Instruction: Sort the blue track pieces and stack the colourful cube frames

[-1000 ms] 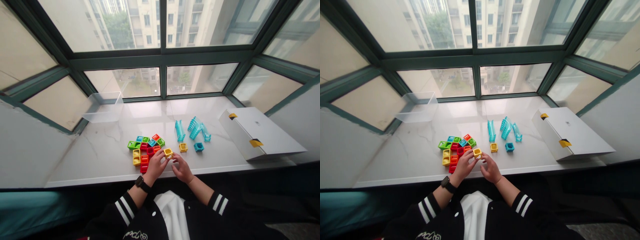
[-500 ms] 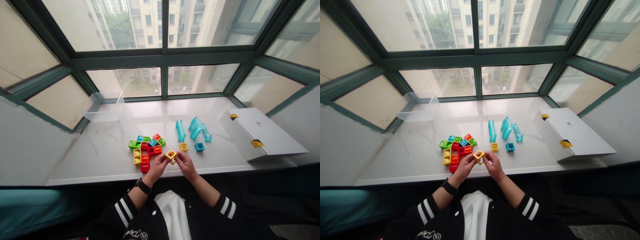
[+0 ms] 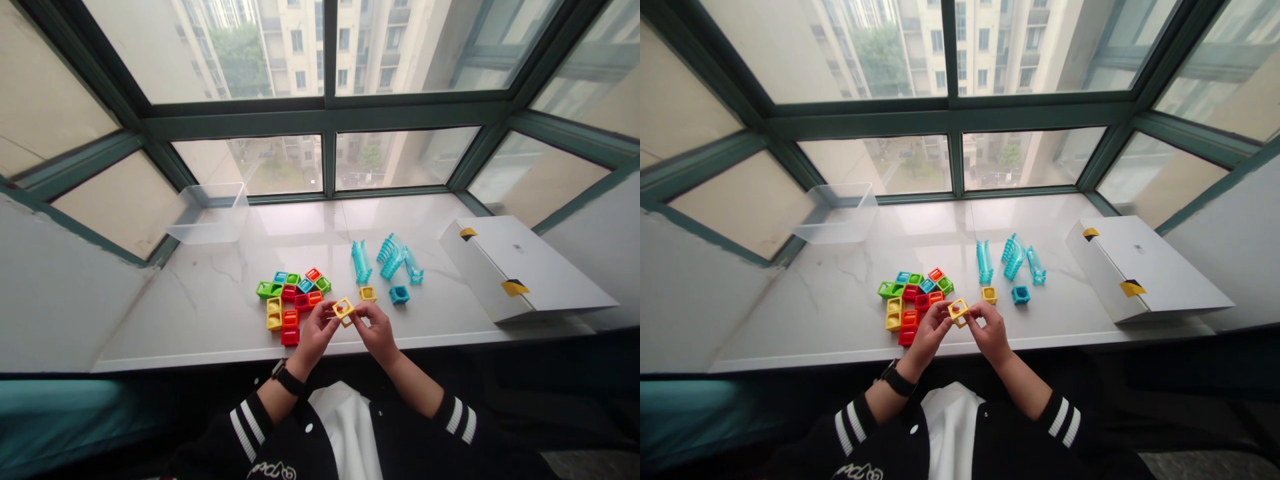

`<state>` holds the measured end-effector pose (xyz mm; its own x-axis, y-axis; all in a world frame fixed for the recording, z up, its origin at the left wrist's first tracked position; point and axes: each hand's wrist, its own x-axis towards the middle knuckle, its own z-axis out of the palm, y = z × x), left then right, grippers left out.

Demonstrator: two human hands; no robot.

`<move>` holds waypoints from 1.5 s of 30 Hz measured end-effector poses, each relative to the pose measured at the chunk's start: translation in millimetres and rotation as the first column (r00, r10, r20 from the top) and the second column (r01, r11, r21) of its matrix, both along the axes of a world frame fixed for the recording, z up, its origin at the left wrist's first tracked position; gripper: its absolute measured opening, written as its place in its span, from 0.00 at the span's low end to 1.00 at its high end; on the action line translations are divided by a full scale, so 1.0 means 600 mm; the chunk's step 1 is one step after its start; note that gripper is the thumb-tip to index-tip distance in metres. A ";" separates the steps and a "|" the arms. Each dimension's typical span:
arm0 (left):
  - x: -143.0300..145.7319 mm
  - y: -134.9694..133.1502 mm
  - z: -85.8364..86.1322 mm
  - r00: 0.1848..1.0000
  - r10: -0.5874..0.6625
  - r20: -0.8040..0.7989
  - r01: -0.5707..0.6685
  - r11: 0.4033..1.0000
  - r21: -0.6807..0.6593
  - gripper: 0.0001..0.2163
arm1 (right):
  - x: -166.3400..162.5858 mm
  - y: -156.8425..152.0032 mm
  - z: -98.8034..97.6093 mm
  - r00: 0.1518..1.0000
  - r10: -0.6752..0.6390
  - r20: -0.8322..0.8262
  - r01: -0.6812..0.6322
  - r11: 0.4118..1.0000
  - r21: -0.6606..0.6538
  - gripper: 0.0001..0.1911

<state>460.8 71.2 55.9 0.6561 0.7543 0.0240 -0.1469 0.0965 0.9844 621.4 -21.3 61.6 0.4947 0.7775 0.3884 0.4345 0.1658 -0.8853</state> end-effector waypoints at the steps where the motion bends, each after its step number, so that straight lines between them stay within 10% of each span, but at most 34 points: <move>1: -0.001 0.000 -0.001 1.000 0.006 -0.014 -0.006 1.000 0.010 0.22 | 0.000 0.000 0.002 1.000 0.009 0.009 -0.009 1.000 -0.008 0.10; 14: 0.015 -0.001 0.003 0.999 0.039 -0.037 -0.050 0.932 -0.360 0.28 | 0.014 -0.010 -0.012 0.954 0.185 0.235 -0.172 0.982 -0.072 0.31; 31: 0.045 -0.001 -0.018 0.987 -0.022 -0.157 -0.040 0.924 -0.381 0.29 | 0.039 -0.013 -0.038 0.940 0.164 0.298 -0.112 0.976 -0.186 0.32; 39: 0.095 0.010 -0.027 0.981 -0.100 -0.166 0.062 0.974 -0.219 0.24 | 0.069 -0.027 -0.029 0.953 0.084 0.291 -0.032 0.983 -0.180 0.30; 45: 0.129 0.015 -0.068 0.960 0.155 -0.233 -0.091 0.961 0.262 0.16 | 0.100 -0.039 -0.032 0.960 -0.116 0.255 0.163 0.971 -0.173 0.31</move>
<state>538.3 80.4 15.0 0.5673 0.8208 0.0672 0.1105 -0.1567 0.9814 681.3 -44.6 42.2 0.5133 0.7785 0.3611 0.6453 -0.0728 -0.7605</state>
